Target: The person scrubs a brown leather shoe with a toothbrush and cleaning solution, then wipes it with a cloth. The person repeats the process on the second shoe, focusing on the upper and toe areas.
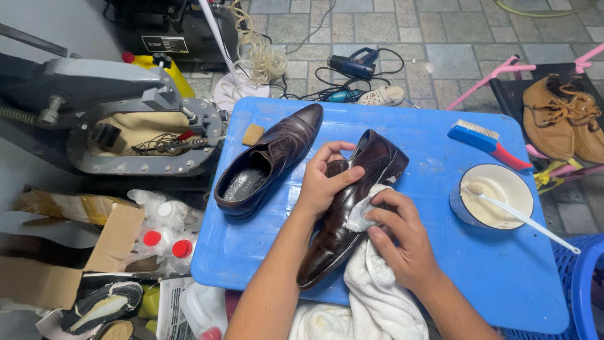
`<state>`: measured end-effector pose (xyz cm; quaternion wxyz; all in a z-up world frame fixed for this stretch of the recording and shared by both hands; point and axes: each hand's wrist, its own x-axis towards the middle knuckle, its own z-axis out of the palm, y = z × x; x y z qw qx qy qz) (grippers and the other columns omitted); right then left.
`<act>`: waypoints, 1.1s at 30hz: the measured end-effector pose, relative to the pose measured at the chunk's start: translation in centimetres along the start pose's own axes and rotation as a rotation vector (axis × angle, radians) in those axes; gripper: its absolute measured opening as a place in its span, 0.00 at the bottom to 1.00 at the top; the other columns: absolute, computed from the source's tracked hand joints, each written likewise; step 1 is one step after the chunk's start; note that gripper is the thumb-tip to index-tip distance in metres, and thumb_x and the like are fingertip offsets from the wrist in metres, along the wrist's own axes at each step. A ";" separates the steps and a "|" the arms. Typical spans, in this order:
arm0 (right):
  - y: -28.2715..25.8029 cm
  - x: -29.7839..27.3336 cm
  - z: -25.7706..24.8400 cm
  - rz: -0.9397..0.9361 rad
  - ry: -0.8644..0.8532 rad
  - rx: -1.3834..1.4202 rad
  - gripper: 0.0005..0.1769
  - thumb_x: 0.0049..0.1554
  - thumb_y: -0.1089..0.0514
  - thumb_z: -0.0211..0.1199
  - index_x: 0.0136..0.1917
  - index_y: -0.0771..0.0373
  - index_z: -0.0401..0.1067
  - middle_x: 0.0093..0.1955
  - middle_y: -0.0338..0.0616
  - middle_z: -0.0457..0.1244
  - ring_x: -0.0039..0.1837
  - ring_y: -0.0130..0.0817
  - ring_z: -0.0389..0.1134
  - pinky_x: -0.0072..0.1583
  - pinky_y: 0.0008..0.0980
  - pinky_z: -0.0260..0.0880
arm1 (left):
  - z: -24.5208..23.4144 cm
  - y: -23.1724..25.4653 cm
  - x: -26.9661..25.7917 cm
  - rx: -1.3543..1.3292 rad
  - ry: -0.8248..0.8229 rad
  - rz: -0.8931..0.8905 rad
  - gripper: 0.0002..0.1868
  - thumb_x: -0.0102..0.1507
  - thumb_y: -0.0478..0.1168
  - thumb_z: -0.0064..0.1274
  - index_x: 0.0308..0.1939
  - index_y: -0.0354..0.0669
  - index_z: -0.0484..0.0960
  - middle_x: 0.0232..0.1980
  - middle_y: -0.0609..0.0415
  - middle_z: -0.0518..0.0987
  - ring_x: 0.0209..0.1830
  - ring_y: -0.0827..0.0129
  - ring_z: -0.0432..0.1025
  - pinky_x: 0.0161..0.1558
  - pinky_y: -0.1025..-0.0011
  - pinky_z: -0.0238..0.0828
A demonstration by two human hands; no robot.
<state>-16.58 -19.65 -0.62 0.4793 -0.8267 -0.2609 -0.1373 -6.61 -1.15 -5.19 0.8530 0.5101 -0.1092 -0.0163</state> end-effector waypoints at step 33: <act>-4.9 -3.4 2.8 -0.439 -0.055 -0.216 0.17 0.46 0.57 0.71 0.50 0.61 0.75 0.56 0.45 0.66 0.60 0.46 0.63 0.63 0.47 0.61 | 2.6 0.5 -0.8 0.164 0.156 0.080 0.13 0.61 0.37 0.65 0.48 0.35 0.87 0.44 0.53 0.85 0.41 0.78 0.77 0.46 0.78 0.73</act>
